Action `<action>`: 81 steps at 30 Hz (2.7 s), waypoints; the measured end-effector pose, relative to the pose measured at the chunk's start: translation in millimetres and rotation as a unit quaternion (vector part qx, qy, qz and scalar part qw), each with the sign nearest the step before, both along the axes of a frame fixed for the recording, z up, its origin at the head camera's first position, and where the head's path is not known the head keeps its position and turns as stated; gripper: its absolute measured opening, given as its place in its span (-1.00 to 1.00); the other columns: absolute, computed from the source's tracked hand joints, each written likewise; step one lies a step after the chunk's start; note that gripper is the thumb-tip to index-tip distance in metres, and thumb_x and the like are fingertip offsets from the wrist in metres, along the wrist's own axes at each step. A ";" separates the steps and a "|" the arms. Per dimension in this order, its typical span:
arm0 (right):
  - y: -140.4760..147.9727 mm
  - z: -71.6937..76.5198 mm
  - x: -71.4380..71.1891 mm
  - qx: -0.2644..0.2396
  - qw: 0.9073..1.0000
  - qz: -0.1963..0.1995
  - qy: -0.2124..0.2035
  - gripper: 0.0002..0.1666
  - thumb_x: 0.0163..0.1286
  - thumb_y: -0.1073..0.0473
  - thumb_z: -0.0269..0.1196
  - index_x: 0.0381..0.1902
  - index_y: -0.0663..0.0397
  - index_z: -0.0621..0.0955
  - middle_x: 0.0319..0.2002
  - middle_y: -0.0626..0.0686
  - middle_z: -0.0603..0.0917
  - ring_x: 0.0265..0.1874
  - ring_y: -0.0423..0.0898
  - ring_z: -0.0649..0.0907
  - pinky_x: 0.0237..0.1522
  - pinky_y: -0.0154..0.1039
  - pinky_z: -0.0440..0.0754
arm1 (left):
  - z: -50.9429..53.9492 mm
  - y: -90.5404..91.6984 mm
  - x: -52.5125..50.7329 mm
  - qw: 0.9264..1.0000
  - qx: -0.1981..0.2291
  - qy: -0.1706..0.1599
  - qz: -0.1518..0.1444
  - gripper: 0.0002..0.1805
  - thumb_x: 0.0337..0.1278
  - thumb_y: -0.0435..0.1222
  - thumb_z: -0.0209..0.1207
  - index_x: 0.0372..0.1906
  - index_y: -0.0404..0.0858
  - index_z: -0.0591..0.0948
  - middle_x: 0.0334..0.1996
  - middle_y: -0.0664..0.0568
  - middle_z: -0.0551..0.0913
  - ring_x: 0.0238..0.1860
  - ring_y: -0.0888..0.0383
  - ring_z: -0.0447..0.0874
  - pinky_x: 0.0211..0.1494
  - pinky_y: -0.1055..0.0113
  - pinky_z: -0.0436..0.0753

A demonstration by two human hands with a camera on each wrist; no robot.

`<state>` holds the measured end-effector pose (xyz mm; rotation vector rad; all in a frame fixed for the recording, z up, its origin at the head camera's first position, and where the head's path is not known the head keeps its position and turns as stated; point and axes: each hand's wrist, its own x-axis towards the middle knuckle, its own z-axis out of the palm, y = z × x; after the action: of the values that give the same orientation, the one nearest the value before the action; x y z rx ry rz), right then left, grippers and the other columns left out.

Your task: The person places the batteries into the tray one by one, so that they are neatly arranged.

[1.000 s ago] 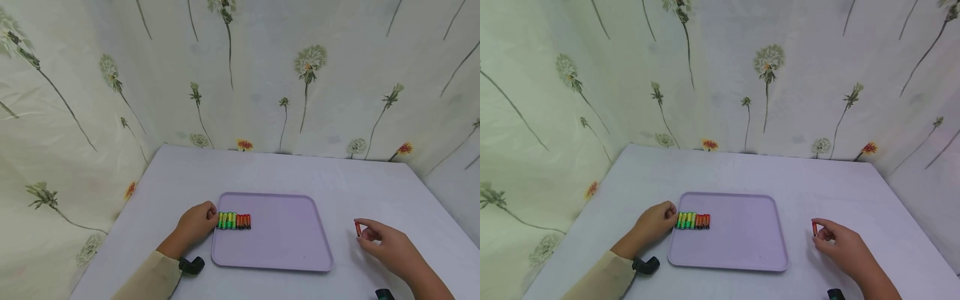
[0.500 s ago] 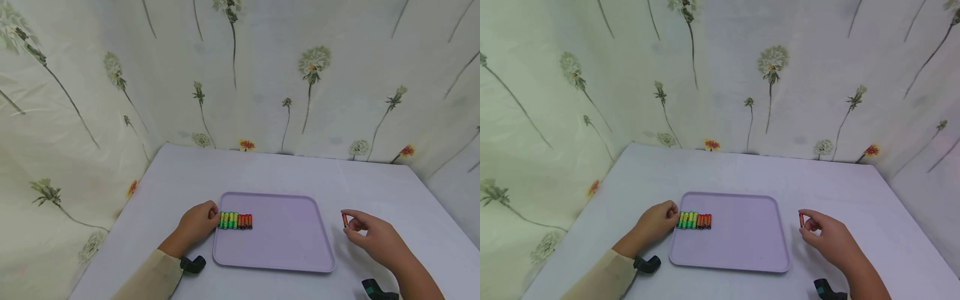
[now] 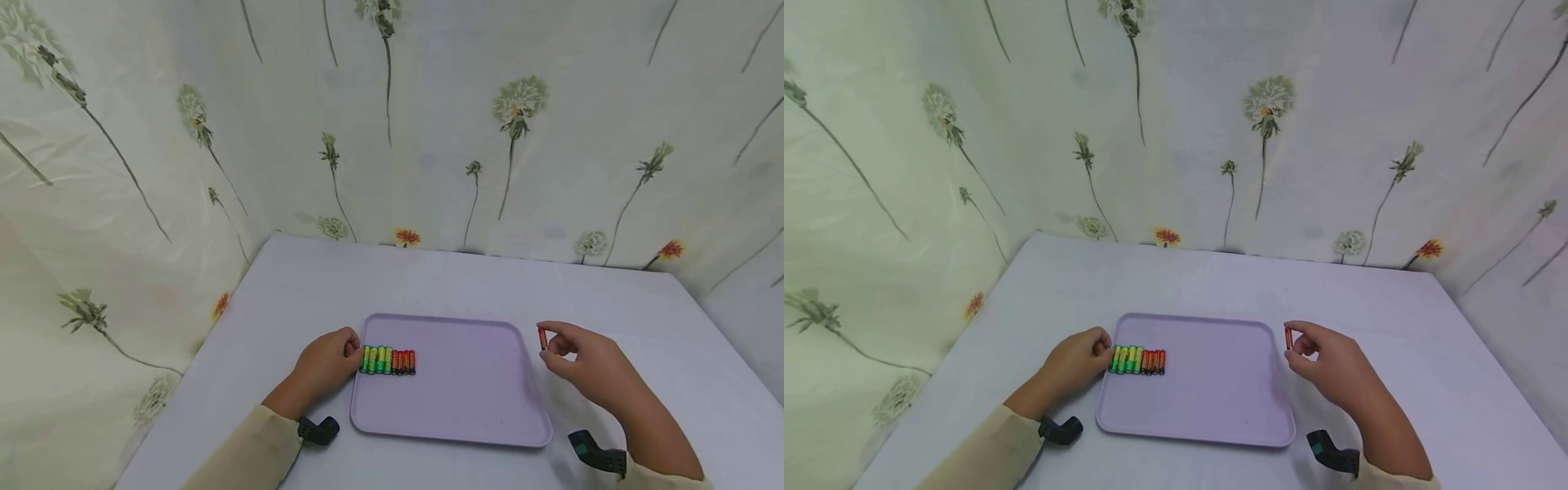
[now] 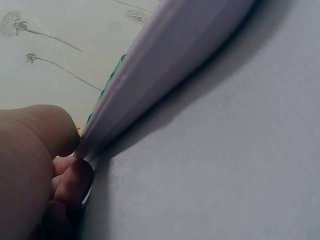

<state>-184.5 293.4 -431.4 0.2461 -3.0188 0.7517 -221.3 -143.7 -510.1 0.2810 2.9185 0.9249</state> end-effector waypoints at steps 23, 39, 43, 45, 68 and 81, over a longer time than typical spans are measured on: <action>-50.9 7.1 -19.8 -0.044 0.998 0.043 -0.010 -0.46 0.40 0.14 0.34 0.33 0.00 0.60 -0.27 -0.12 0.70 0.07 0.18 0.70 -0.20 -0.12 0.60 | 0.5 -0.2 0.0 1.000 0.003 -0.002 -0.001 -0.89 0.40 -0.12 0.23 -0.23 -0.03 0.57 -0.46 0.22 0.56 -0.41 0.22 0.49 -0.30 0.28 0.45; -75.7 0.0 -27.3 -0.045 0.997 0.058 -0.006 -0.48 0.39 0.13 0.36 0.30 -0.02 0.62 -0.28 -0.14 0.70 -0.13 -0.05 0.63 -0.21 -0.15 0.56 | -3.3 0.3 -3.6 1.000 0.012 -0.013 -0.003 -0.88 0.42 -0.10 0.22 -0.23 -0.02 0.57 -0.45 0.22 0.58 -0.40 0.22 0.51 -0.28 0.27 0.48; -83.2 0.2 -30.5 -0.050 0.997 0.064 -0.007 -0.47 0.38 0.13 0.36 0.31 0.00 0.62 -0.26 -0.11 0.70 -0.15 -0.05 0.63 -0.25 -0.16 0.57 | -2.1 0.5 -3.6 1.000 0.017 -0.011 -0.007 -0.88 0.42 -0.11 0.22 -0.22 -0.03 0.58 -0.45 0.22 0.58 -0.39 0.21 0.51 -0.28 0.27 0.48; -88.2 -0.5 -32.3 -0.054 0.996 0.068 -0.010 -0.47 0.38 0.13 0.35 0.31 0.02 0.63 -0.26 -0.10 0.70 -0.15 -0.05 0.62 -0.26 -0.17 0.57 | -1.5 -0.3 -2.7 1.000 0.014 -0.012 -0.004 -0.89 0.41 -0.11 0.22 -0.21 -0.04 0.58 -0.45 0.22 0.58 -0.39 0.21 0.51 -0.28 0.27 0.48; -143.9 -25.4 -43.0 -0.066 0.989 0.096 -0.097 -0.39 0.37 0.11 0.37 0.37 0.04 0.59 -0.29 -0.09 0.67 -0.26 -0.09 0.59 -0.31 -0.21 0.60 | -3.6 -3.1 -0.8 1.000 0.004 -0.016 0.007 -0.89 0.39 -0.11 0.23 -0.22 -0.03 0.58 -0.45 0.22 0.58 -0.39 0.21 0.50 -0.28 0.28 0.47; -162.5 -42.3 -41.1 -0.040 0.987 0.121 -0.093 -0.46 0.32 0.19 0.37 0.27 0.07 0.65 -0.39 -0.16 0.66 -0.39 -0.18 0.58 -0.28 -0.20 0.56 | -1.8 -3.0 -1.4 1.000 0.009 -0.016 0.000 -0.88 0.41 -0.11 0.22 -0.21 -0.04 0.58 -0.45 0.21 0.58 -0.39 0.21 0.51 -0.28 0.27 0.48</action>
<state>-225.6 130.9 -473.7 0.5815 -3.1602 0.9624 -222.7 -146.6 -511.9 0.2651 2.8811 0.9480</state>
